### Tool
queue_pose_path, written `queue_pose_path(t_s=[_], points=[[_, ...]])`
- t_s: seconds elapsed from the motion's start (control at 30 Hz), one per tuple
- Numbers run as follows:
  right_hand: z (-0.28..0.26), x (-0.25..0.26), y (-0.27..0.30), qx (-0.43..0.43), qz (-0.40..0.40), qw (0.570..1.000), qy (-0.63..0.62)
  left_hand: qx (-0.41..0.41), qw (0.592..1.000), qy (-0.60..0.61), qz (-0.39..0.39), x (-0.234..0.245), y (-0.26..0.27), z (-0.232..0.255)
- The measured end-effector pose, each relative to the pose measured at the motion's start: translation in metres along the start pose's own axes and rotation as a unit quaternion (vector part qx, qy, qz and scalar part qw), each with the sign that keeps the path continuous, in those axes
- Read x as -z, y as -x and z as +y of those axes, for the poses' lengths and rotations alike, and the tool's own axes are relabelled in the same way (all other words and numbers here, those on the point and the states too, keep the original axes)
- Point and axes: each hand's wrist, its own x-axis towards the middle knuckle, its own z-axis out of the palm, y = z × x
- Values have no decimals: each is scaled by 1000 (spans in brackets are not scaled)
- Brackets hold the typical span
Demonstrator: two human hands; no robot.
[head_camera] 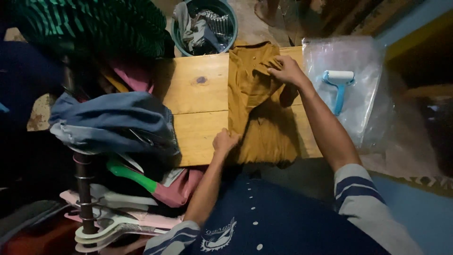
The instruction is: A person is neatly folding a yellow long-sleeved shirt on a wooden table.
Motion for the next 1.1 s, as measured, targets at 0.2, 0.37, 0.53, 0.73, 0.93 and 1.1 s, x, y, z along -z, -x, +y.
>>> queue_pose_path(t_s=[0.2, 0.37, 0.53, 0.73, 0.93, 1.1], points=[[-42, 16, 25, 7, 26, 995, 97, 13, 998, -52, -28, 32, 54, 58], [-30, -4, 48, -61, 26, 962, 264, -4, 997, -65, 41, -52, 13, 1], [-3, -75, 100, -123, 9, 927, 354, -7, 997, 38, 62, -72, 14, 3], [-12, -165, 230, -103, -204, 973, -37, 29, 971, 228, 70, -110, -29, -2], [37, -266, 284, -158, -35, 958, -238, 76, 952, 293, -45, -48, 21, 54], [32, -264, 283, -192, 52, 954, -223, -5, 998, 47, -41, -5, 57, 85]])
